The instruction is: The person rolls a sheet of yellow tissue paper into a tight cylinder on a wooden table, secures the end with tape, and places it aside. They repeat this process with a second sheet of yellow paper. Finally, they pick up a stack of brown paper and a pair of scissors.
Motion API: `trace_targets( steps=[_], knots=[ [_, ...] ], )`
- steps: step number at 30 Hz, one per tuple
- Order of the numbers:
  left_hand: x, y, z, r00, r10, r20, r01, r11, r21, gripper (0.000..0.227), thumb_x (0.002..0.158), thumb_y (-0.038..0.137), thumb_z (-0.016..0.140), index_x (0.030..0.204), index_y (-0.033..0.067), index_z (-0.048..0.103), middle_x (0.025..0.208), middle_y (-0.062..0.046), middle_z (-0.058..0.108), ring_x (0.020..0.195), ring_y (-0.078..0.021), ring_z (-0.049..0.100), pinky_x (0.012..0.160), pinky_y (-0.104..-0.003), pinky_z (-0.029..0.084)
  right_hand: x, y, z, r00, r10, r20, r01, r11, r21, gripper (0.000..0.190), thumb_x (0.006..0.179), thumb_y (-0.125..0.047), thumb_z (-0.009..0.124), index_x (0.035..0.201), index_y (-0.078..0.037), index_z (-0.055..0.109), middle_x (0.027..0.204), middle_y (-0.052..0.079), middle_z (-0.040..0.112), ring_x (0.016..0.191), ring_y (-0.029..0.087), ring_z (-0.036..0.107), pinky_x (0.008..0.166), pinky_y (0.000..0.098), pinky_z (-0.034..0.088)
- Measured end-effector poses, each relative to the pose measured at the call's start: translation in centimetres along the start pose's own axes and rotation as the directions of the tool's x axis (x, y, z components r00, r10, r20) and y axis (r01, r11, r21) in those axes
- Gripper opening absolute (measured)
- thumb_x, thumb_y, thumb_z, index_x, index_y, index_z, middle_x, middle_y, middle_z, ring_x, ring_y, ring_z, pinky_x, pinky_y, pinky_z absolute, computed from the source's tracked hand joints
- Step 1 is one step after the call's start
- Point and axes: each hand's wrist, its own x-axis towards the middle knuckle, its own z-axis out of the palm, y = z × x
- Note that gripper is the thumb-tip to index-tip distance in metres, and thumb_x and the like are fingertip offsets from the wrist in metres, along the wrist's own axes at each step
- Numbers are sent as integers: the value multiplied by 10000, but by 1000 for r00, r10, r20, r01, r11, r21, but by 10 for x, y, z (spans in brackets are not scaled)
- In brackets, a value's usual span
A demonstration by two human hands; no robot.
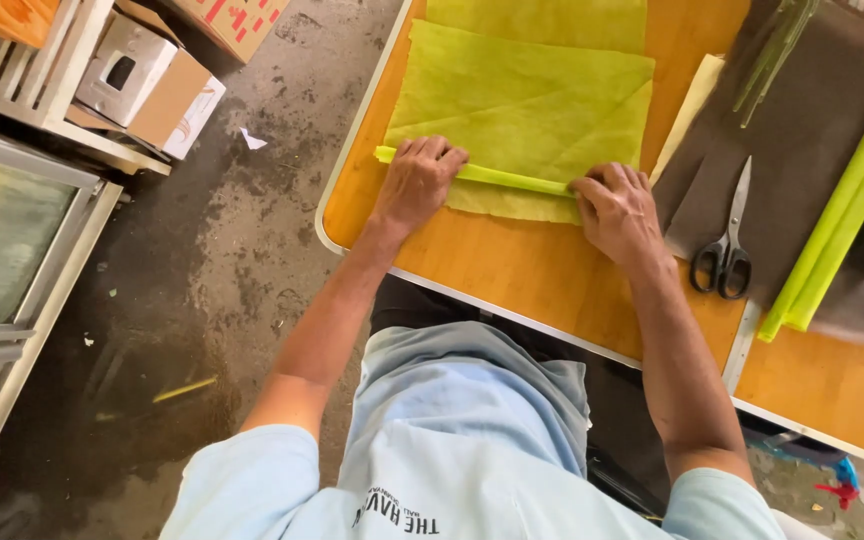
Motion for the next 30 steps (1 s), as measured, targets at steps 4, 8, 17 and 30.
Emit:
trace_targets(
  steps=[4, 8, 17, 30],
  knots=[
    [2, 7, -14, 997, -41, 66, 48, 992, -118, 217, 893, 383, 783, 977, 197, 707, 948, 6, 597, 944, -187, 623, 922, -353, 440, -3, 4, 0, 1000, -5, 27, 4, 1000, 24, 152, 940, -213, 783, 1052, -111, 777, 1023, 116, 651, 995, 327, 666, 874, 420, 503],
    [-5, 1, 3, 998, -35, 52, 41, 990, -133, 197, 917, 375, 769, 991, 196, 731, 970, 5, 633, 1010, -184, 636, 970, -360, 423, -6, 12, 11, 999, 10, 32, -9, 1000, -13, 78, 995, -176, 749, 1028, -109, 771, 978, 91, 644, 965, 301, 671, 866, 400, 510],
    [-7, 0, 6, 998, -28, 60, 35, 992, -117, 156, 1045, 210, 567, 1157, 217, 675, 932, 4, 655, 945, -194, 667, 905, -352, 469, -5, 17, 17, 1000, -6, 2, 6, 1000, -5, 82, 1055, -107, 642, 1106, -140, 698, 929, 78, 663, 907, 310, 708, 817, 403, 518],
    [-8, -4, 4, 996, -14, 92, 22, 996, -85, 166, 948, 343, 735, 1059, 220, 743, 1040, 4, 607, 1064, -185, 607, 974, -362, 422, 12, -1, -1, 994, -31, 103, 36, 998, -49, 104, 983, -173, 759, 1062, -107, 773, 1005, 109, 668, 978, 309, 689, 884, 411, 538]
  ],
)
